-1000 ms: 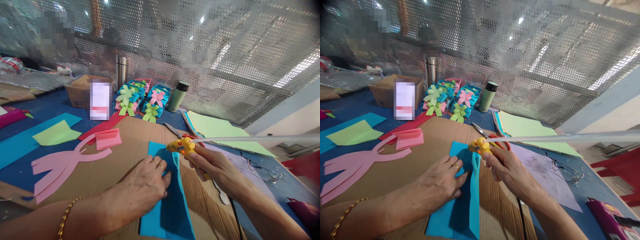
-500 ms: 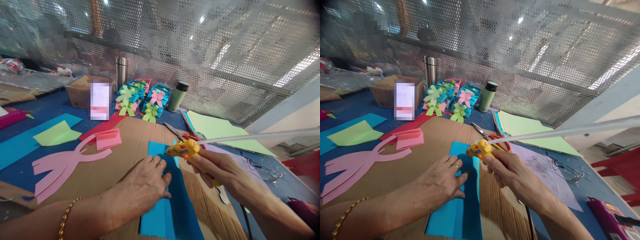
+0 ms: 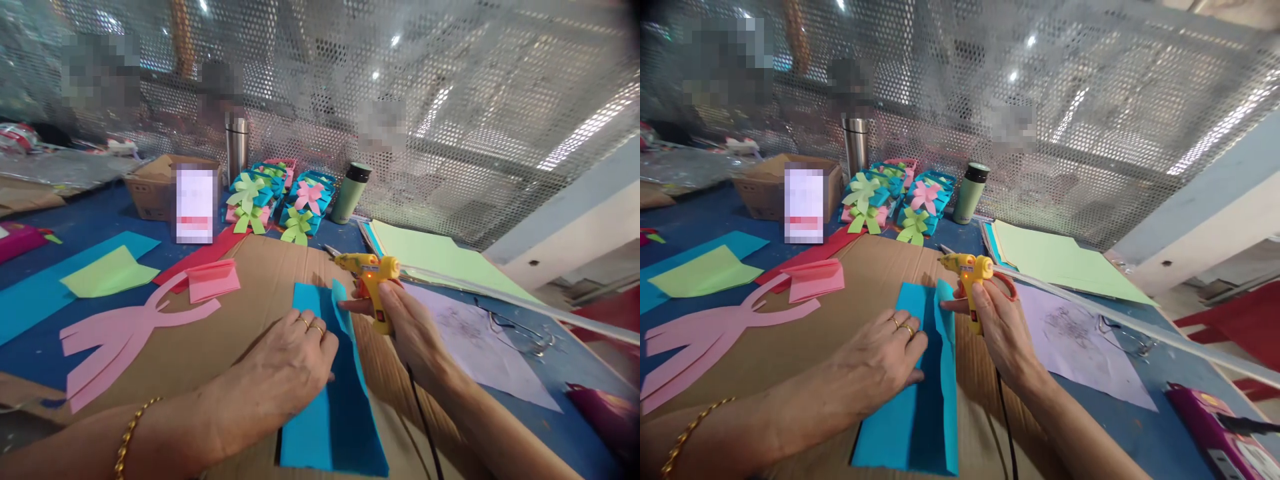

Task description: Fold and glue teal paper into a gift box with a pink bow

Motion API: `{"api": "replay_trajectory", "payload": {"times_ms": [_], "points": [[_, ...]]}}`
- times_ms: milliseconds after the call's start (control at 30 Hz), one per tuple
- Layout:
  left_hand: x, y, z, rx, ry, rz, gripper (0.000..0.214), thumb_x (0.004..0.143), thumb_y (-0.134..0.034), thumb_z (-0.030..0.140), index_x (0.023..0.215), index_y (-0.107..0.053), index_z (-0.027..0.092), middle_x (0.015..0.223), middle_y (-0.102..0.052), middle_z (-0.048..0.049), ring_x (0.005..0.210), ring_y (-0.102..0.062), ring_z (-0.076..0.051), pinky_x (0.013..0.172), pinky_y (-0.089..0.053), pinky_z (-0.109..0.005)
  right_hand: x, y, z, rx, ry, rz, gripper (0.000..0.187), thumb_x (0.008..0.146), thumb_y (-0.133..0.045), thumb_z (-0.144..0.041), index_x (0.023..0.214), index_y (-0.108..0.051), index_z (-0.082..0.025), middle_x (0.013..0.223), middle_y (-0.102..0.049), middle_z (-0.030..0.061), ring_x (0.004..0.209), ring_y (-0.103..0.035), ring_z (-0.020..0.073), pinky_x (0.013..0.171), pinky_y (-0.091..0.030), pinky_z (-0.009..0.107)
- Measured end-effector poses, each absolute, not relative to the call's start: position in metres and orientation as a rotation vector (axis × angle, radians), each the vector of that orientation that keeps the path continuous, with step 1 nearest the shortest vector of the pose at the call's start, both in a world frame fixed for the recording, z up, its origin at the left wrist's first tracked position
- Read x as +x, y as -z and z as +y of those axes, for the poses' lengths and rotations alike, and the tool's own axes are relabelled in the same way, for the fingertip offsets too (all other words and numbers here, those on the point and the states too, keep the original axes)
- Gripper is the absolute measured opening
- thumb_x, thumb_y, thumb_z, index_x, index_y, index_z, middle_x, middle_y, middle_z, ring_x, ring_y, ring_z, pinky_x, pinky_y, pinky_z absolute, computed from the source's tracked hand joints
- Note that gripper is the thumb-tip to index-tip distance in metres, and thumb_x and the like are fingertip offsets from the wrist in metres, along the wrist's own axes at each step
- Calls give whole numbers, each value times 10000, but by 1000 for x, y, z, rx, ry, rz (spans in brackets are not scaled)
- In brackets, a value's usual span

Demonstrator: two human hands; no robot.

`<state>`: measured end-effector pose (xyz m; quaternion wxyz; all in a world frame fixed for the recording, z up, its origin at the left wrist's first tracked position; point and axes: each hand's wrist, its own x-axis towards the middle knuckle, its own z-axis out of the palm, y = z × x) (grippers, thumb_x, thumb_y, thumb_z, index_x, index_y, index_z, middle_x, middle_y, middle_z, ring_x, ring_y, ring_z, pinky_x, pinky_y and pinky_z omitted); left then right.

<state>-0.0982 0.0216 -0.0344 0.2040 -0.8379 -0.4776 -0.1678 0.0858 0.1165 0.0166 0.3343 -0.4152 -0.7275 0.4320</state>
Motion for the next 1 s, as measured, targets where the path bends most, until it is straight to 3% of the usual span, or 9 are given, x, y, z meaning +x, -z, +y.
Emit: {"api": "replay_trajectory", "payload": {"times_ms": [67, 167, 367, 633, 767, 867, 1000], "points": [[-99, 35, 21, -2323, 446, -1336, 79, 951, -539, 216, 891, -519, 169, 880, -612, -92, 771, -556, -225, 664, -408, -354, 85, -10, 118, -1037, -1120, -1919, 456, 969, -420, -626, 992, -618, -216, 1099, -706, 97, 979, -721, 277, 893, -525, 375], [-99, 35, 21, -2302, 432, -1338, 80, 910, -475, 98, 896, -510, 169, 877, -602, -88, 760, -543, -218, 665, -407, -355, 83, -8, 117, -1016, -1108, -1965, 445, 986, -413, -603, 1014, -602, -202, 1120, -690, 81, 978, -726, 253, 900, -506, 342], [-99, 33, 22, -2289, 434, -1333, 92, 880, -483, 84, 906, -495, 171, 865, -573, -81, 731, -528, -218, 633, -414, -352, 79, -10, 113, -1068, -1060, -2000, 453, 981, -419, -609, 1018, -614, -202, 1076, -698, 83, 992, -714, 250, 851, -532, 327], [-96, 24, 16, -2249, 421, -1386, 138, 881, -445, 51, 934, -518, 156, 836, -566, -66, 730, -529, -211, 662, -428, -345, 76, -17, 107, -1089, -871, -2108, 472, 1006, -387, -563, 966, -684, -198, 1028, -727, 94, 1043, -689, 257, 905, -534, 341], [-97, 26, 17, -2248, 422, -1388, 256, 902, -434, 74, 1129, -554, 89, 917, -612, -105, 779, -554, -224, 723, -441, -364, 76, -18, 105, -1089, -713, -2134, 457, 1007, -392, -542, 941, -692, -203, 994, -741, 83, 1009, -692, 253, 864, -554, 335], [-100, 30, 19, -2259, 437, -1340, 414, 917, -439, 87, 1327, -489, 62, 968, -631, -114, 849, -574, -235, 781, -447, -373, 75, -18, 104, -1045, -700, -2124, 460, 1005, -386, -548, 911, -690, -215, 989, -744, 74, 976, -698, 246, 844, -567, 334], [-102, 32, 22, -2321, 417, -1298, 305, 920, -492, 137, 1199, -603, 87, 1010, -637, -126, 877, -573, -249, 788, -455, -384, 73, -14, 108, -1003, -722, -2097, 441, 1008, -389, -545, 938, -668, -212, 1005, -736, 85, 953, -707, 246, 871, -572, 356]]}}
